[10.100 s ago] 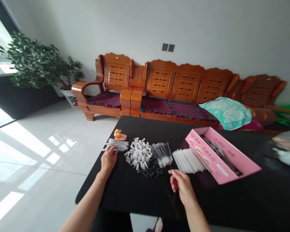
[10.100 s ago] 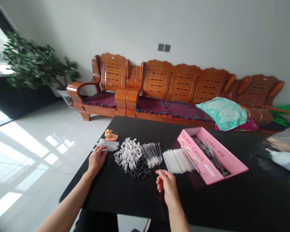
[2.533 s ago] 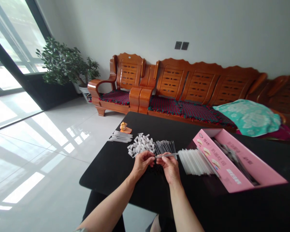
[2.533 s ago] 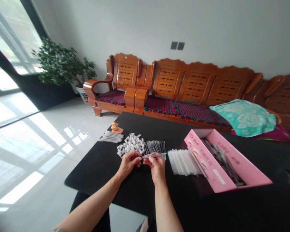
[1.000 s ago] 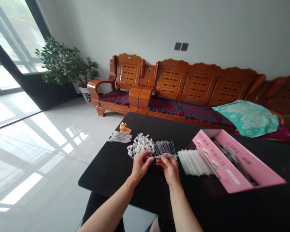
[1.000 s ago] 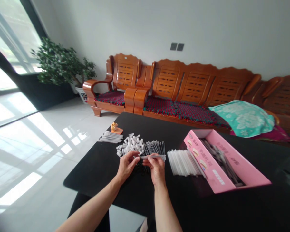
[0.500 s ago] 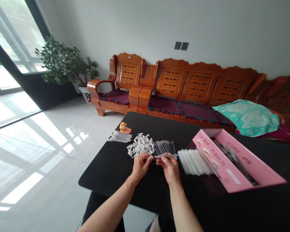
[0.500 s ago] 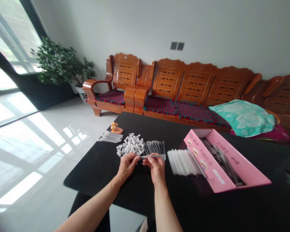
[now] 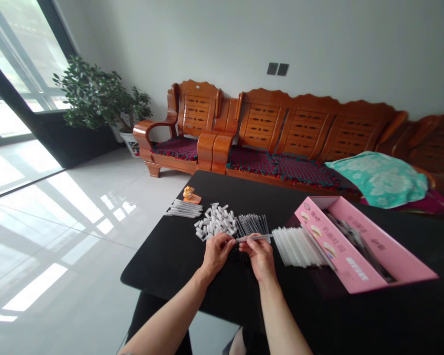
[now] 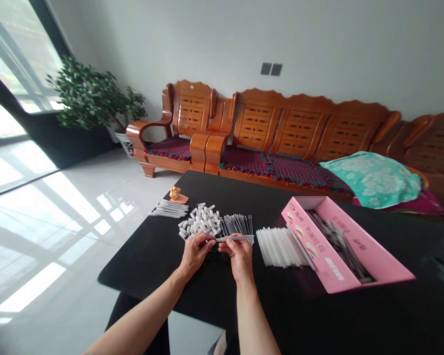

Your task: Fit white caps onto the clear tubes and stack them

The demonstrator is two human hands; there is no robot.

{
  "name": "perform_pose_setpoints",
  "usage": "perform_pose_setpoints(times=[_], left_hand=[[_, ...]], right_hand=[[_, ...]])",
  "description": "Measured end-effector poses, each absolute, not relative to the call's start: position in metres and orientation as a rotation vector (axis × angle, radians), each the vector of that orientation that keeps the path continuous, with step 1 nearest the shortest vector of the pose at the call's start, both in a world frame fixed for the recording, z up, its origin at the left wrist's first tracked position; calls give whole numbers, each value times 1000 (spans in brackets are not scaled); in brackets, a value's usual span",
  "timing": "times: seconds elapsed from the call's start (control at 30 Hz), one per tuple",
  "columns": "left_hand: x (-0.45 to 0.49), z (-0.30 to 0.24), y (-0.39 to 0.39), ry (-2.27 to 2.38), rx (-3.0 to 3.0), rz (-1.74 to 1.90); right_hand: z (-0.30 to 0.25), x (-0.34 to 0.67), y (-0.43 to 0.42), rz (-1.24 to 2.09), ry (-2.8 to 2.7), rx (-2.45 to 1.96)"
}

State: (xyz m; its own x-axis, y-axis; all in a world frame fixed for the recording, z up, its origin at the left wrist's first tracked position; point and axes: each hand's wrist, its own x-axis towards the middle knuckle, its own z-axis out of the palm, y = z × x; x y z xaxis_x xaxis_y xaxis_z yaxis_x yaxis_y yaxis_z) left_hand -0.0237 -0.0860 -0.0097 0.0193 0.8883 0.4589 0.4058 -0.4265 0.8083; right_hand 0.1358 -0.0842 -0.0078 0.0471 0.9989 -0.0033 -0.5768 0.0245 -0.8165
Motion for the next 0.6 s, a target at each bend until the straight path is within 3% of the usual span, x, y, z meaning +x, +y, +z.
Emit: perform_pose_setpoints(times=[0.6], left_hand=[[-24, -10, -86, 1298, 1774, 1447]], right_hand=[[-12, 137, -84, 1397, -726, -776]])
